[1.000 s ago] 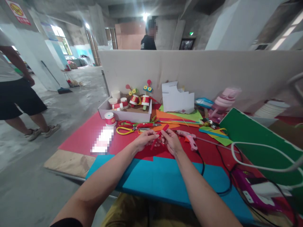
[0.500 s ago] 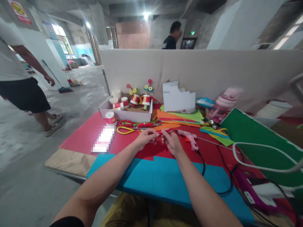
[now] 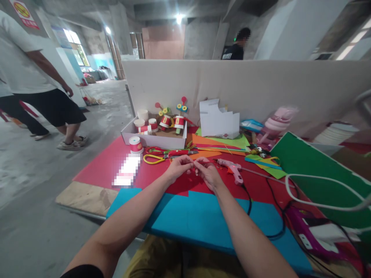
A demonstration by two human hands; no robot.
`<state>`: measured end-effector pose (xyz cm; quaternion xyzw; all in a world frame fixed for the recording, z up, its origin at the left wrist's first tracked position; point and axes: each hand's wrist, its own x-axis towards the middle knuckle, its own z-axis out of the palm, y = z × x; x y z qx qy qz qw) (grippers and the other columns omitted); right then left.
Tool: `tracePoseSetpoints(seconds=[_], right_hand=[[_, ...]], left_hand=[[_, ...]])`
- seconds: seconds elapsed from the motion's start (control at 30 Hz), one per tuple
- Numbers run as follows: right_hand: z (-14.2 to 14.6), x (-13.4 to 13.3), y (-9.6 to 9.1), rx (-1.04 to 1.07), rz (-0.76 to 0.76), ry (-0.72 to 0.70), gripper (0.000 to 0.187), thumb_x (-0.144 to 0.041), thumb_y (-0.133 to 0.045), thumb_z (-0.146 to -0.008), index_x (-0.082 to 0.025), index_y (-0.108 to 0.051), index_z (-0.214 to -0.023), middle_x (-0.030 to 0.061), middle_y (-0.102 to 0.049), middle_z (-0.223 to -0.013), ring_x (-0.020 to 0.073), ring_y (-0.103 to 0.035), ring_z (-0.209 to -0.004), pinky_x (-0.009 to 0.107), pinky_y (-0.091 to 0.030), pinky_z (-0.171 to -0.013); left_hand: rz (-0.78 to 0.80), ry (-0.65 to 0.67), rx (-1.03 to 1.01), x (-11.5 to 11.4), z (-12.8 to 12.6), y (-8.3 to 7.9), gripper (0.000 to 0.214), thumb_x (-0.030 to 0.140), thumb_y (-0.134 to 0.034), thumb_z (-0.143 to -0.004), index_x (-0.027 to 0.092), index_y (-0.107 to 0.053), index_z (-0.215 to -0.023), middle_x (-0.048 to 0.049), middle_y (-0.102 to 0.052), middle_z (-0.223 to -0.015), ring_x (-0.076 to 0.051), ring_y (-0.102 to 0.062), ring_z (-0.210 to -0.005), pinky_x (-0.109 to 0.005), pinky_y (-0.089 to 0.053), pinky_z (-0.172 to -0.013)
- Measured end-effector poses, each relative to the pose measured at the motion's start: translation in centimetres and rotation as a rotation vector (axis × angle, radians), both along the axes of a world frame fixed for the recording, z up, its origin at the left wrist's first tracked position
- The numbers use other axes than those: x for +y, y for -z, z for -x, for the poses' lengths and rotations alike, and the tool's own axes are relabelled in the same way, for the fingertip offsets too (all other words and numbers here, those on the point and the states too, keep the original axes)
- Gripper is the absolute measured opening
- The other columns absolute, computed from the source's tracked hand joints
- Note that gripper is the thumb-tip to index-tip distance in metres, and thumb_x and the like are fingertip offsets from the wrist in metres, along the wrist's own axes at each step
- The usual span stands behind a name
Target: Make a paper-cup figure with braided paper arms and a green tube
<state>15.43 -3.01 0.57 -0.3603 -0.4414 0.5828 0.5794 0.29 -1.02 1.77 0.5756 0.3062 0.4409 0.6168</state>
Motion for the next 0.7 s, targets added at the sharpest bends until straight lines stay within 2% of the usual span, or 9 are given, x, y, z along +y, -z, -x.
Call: tracePoseSetpoints(seconds=[0.17, 0.37, 0.57, 0.7], right_hand=[[-0.14, 0.01, 0.11, 0.006, 0.016, 0.01, 0.034, -0.043, -0.082, -0.062, -0.018, -0.064, -0.075, -0.0042, -0.056, -0.059, 0.0082, -0.05, -0.052, 0.021, -0.039, -0.049], [-0.59, 0.29, 0.27, 0.024, 0.012, -0.013, 0.029, -0.037, -0.083, -0.061, -0.018, -0.066, -0.074, -0.0037, -0.059, -0.059, 0.0086, -0.051, -0.054, 0.021, -0.041, -0.052], [-0.77, 0.39, 0.23, 0.061, 0.018, 0.015, 0.028, -0.035, -0.084, -0.061, -0.018, -0.065, -0.073, -0.0038, -0.059, -0.056, 0.0088, -0.051, -0.053, 0.021, -0.042, -0.052], [-0.68, 0.42, 0.36, 0.115, 0.025, 0.011, 0.032, -0.03, -0.085, -0.06, -0.02, -0.065, -0.082, -0.0048, -0.06, -0.06, 0.0082, -0.054, -0.055, 0.019, -0.044, -0.054]], left_hand=[[-0.027, 0.008, 0.035, -0.13, -0.06, -0.12, 0.033, 0.038, -0.076, -0.068, 0.013, -0.06, -0.082, 0.0009, -0.063, -0.068, -0.006, -0.054, -0.052, -0.019, -0.043, -0.054], [-0.081, -0.001, 0.037, 0.18, -0.01, 0.05, 0.034, 0.04, -0.076, -0.068, 0.012, -0.062, -0.079, 0.0015, -0.062, -0.065, -0.006, -0.054, -0.052, -0.02, -0.043, -0.055], [-0.019, -0.009, -0.008, 0.36, 0.2, -0.13, 0.035, 0.042, -0.077, -0.066, 0.012, -0.061, -0.076, 0.0008, -0.063, -0.066, -0.007, -0.055, -0.053, -0.021, -0.045, -0.057], [-0.048, -0.053, 0.037, 0.31, 0.15, -0.14, 0.035, 0.042, -0.077, -0.067, 0.012, -0.06, -0.073, 0.002, -0.06, -0.06, -0.007, -0.053, -0.051, -0.02, -0.043, -0.056]])
